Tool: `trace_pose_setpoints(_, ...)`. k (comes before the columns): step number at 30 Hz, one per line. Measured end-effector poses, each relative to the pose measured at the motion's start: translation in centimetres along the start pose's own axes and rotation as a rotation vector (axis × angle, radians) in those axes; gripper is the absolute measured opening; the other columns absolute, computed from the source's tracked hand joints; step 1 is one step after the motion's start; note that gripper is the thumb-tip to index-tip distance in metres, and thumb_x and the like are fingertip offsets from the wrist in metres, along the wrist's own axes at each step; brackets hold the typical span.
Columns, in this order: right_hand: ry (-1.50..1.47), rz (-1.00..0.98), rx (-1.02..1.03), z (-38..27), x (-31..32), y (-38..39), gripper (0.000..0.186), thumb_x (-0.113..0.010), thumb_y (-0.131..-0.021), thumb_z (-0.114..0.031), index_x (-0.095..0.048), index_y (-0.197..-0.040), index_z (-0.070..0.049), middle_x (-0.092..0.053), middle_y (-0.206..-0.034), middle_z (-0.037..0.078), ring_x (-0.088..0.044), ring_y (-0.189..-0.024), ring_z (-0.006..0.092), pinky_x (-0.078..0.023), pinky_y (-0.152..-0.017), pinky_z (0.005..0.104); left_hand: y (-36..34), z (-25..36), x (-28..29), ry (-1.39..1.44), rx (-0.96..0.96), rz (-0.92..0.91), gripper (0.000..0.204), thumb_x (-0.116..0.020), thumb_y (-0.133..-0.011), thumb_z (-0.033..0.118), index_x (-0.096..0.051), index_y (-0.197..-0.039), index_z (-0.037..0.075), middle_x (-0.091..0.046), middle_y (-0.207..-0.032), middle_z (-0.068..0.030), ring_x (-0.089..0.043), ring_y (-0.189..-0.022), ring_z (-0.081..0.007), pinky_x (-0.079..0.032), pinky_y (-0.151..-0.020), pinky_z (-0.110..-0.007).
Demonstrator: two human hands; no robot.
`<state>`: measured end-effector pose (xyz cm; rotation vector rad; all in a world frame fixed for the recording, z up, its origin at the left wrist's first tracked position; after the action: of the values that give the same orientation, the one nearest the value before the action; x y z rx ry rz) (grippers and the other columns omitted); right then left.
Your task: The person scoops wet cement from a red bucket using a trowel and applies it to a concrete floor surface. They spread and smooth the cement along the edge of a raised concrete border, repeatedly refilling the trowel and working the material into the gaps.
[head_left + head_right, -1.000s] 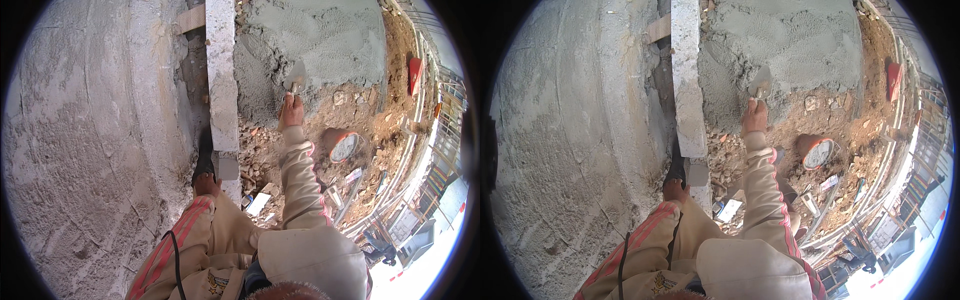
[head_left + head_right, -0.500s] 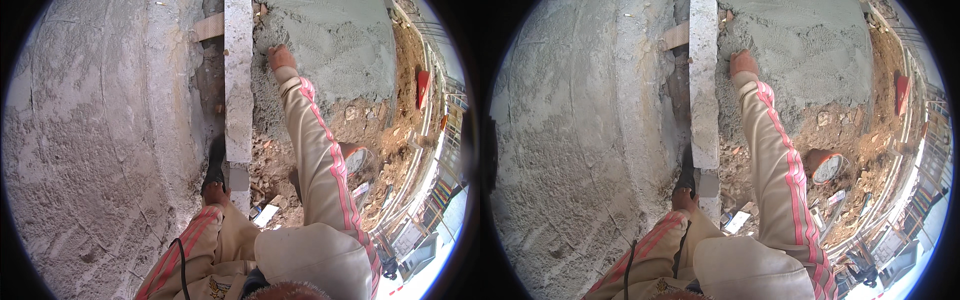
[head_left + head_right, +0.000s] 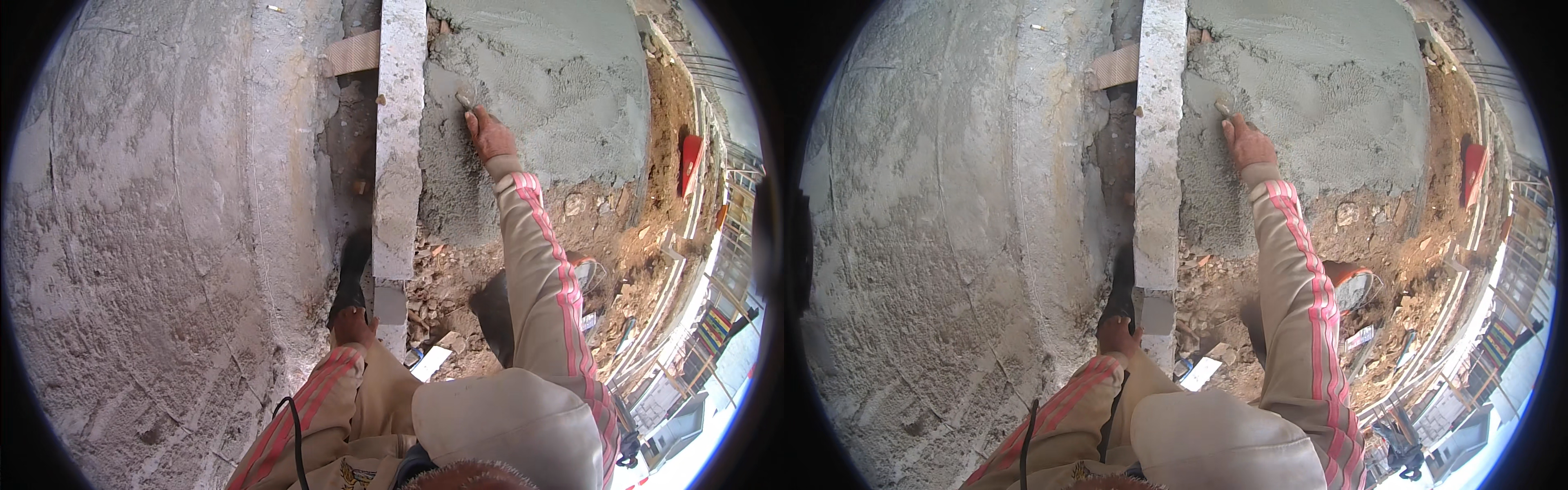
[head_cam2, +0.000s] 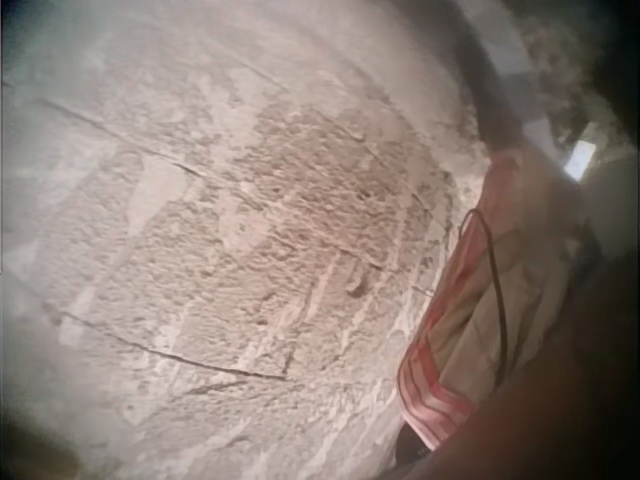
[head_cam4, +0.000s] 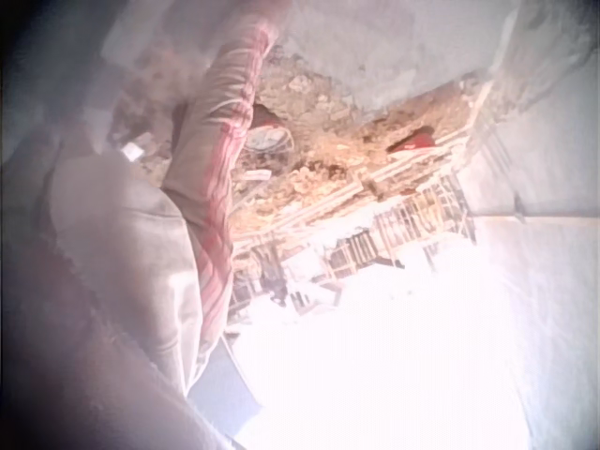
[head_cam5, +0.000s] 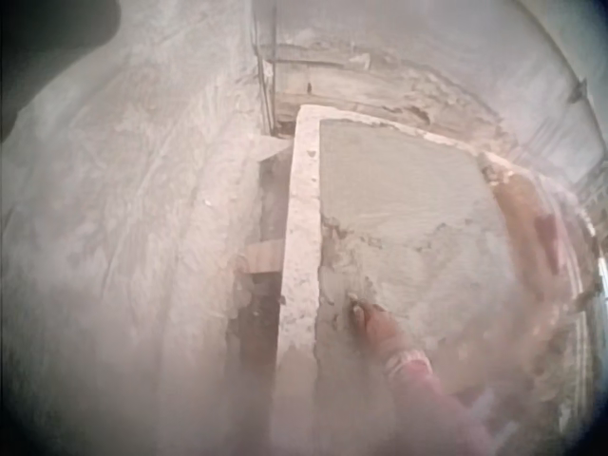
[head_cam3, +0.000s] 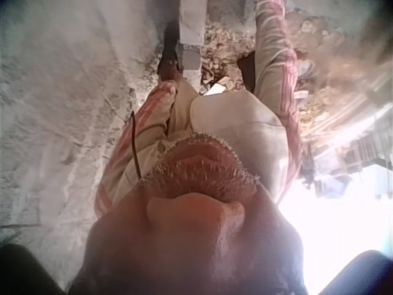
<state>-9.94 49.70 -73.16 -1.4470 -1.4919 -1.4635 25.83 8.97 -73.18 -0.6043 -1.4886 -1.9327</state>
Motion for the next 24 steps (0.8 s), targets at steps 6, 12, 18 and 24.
trace_pose_setpoints(6,-0.068,0.051,-0.031,-1.5,1.6,-9.8,0.044,-0.035,-0.103,-0.046,-0.053,-0.12,-0.01,-0.068,-0.108,0.024,-0.064,-0.102,0.0443,-0.05,-0.087,0.0533,-0.1,0.0,0.4,0.016,0.024,-0.027,0.043,-0.069,-0.081,0.044,-0.069,-0.097,0.004,-0.065,-0.101,-0.0178,-0.06,-0.101,-0.0371,-0.049,-0.088,-0.05)
trace_pose_setpoints(12,-0.192,-0.053,-0.186,-1.3,1.0,-9.7,0.051,-0.039,-0.099,-0.048,-0.06,-0.119,-0.005,-0.066,-0.112,0.026,-0.063,-0.104,0.0437,-0.049,-0.089,0.0513,0.0,0.8,0.1,0.004,0.008,0.003,0.044,-0.069,-0.081,0.045,-0.068,-0.101,0.006,-0.064,-0.104,-0.0164,-0.059,-0.102,-0.0366,-0.049,-0.087,-0.05)
trace_pose_setpoints(18,-1.258,-0.065,-0.538,0.0,-0.2,-3.8,0.033,-0.048,-0.101,-0.04,-0.057,-0.111,-0.01,-0.055,-0.069,0.008,-0.056,-0.052,0.0204,-0.048,-0.045,0.0382,0.5,0.4,0.3,-0.005,0.066,-0.072,0.047,-0.069,-0.081,0.047,-0.068,-0.107,0.008,-0.064,-0.109,-0.0162,-0.059,-0.108,-0.0362,-0.047,-0.092,-0.05)
trace_pose_setpoints(24,-0.887,-0.005,-0.332,-3.2,0.0,-10.5,0.04,-0.044,-0.099,-0.04,-0.062,-0.106,-0.005,-0.061,-0.076,0.015,-0.06,-0.057,0.0267,-0.049,-0.053,0.0414,-0.2,0.4,-0.8,-0.032,-0.035,-0.021,0.045,-0.07,-0.08,0.046,-0.069,-0.102,0.007,-0.064,-0.105,-0.0161,-0.059,-0.105,-0.0356,-0.048,-0.089,-0.049)
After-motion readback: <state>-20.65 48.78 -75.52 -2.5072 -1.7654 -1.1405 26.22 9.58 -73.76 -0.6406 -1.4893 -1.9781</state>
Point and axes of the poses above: each hand's wrist, its own y-axis away from the middle knuckle, its own x-axis out of the back of the hand, z = x × y, the point moved 3 cm from there along -y, towards the middle knuckle
